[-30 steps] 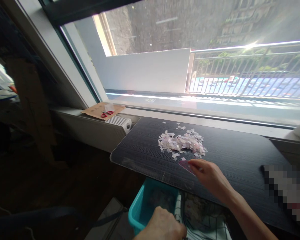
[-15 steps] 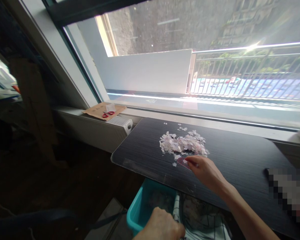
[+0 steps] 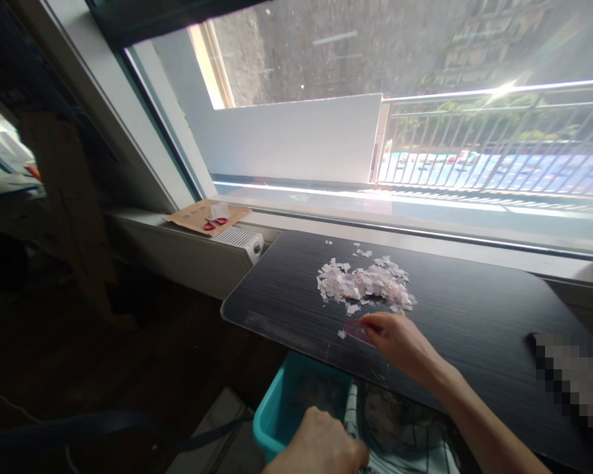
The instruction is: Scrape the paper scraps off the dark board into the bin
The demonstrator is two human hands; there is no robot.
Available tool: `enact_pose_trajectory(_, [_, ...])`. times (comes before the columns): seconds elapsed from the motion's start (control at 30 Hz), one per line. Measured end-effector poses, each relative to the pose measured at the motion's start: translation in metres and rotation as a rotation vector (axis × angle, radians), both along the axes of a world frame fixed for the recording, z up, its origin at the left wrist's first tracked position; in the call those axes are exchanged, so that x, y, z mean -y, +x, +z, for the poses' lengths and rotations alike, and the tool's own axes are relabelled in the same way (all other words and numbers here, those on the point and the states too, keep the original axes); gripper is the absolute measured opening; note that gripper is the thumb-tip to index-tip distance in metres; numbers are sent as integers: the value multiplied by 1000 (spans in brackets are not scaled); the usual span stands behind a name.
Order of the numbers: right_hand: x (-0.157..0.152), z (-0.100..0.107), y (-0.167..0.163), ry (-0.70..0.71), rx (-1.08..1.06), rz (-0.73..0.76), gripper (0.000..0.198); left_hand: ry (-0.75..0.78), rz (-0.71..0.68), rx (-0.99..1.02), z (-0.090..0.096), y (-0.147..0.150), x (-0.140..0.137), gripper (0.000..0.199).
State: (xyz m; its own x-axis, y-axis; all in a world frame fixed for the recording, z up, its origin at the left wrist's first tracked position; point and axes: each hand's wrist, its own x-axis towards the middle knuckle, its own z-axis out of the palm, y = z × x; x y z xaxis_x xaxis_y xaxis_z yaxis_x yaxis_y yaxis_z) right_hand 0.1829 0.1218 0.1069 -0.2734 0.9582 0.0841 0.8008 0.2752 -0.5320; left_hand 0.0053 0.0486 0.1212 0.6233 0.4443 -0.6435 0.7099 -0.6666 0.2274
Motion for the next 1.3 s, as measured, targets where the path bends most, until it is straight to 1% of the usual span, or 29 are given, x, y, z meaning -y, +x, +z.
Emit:
enact_pose_trajectory(0.17, [2,-3,0,33,35,-41,28,18,-5,-1,4,1,2,18])
enact_pose_trajectory(0.27, [8,-4,-6,9,15,15,27,21,-8,9,4,0,3,18])
enact_pose_trajectory(0.33, [12,-4,-10,-17,-32,77,27,34,-15,19,4,-1,4,19])
enact_pose_trajectory(0.4, [14,-4,-12,-35,-78,99,27,59,-23,35,5,-2,4,18])
enact_pose_trajectory(0.47, [13,-5,-12,-34,-97,65,27,70,-25,41,6,-2,4,18])
enact_pose_trajectory(0.57, [11,-6,-15,-28,-93,14,28,46,-25,15,7,-1,4,19])
enact_pose_trajectory(0.63, [13,-7,-19,-43,-102,46,28,41,-25,0,7,0,4,20])
enact_pose_trajectory(0.73, [17,-7,-25,-87,-149,151,27,48,-26,-6,5,0,3,21])
enact_pose_trajectory(0.77, [17,-7,-26,-93,-164,162,27,52,-28,0,4,0,3,21])
enact_pose_trajectory(0.83, [16,-8,-23,-79,-166,116,27,59,-30,13,4,0,3,19])
enact_pose_trajectory(0.93, [14,-11,-16,-33,-124,-5,27,53,-31,7,3,0,2,18])
enact_pose_trajectory(1.0, [18,-12,-14,-48,-126,-5,27,44,-34,-8,2,1,1,19])
enact_pose_trajectory(1.1, [29,-12,-15,-124,-195,93,26,35,-37,-4,1,1,0,19])
enact_pose_trajectory(1.17, [33,-12,-15,-157,-239,114,26,45,-26,5,2,1,1,18])
enact_pose_trajectory(1.23, [29,-13,-13,-142,-258,60,26,59,-6,22,6,0,2,17])
enact_pose_trajectory(1.3, [18,-14,-9,-94,-248,-24,28,52,7,37,10,0,4,15])
